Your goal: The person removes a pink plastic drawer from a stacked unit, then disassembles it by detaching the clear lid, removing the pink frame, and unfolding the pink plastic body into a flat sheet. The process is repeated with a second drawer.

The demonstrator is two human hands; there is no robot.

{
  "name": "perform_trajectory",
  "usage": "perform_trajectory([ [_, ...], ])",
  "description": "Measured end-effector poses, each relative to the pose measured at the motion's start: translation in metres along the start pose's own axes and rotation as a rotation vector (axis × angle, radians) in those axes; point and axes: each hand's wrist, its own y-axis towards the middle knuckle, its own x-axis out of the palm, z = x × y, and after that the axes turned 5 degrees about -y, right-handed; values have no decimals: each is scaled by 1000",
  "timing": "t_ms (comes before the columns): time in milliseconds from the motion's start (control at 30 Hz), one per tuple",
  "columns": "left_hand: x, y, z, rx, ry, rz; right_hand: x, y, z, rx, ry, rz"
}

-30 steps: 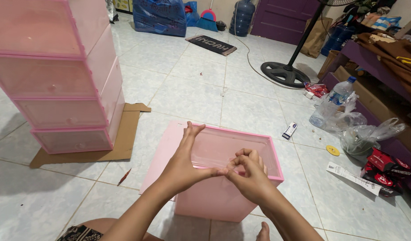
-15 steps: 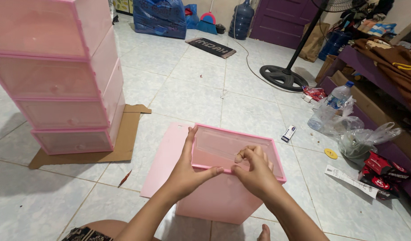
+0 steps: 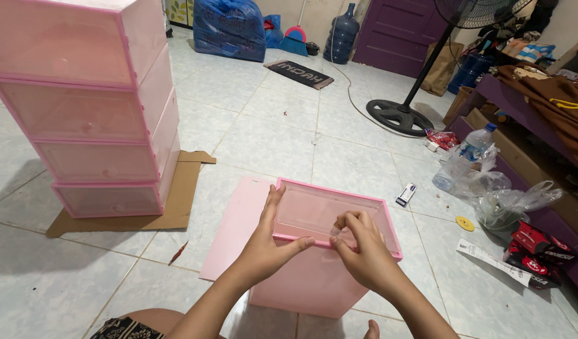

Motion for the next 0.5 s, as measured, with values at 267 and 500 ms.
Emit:
perform_trajectory([
  [267, -3, -1, 4, -72, 19, -33, -37, -9, -22, -97, -30, 152],
  [500, 0, -3, 6, -96, 45, -37, -63, 16, -26, -196, -237, 269],
])
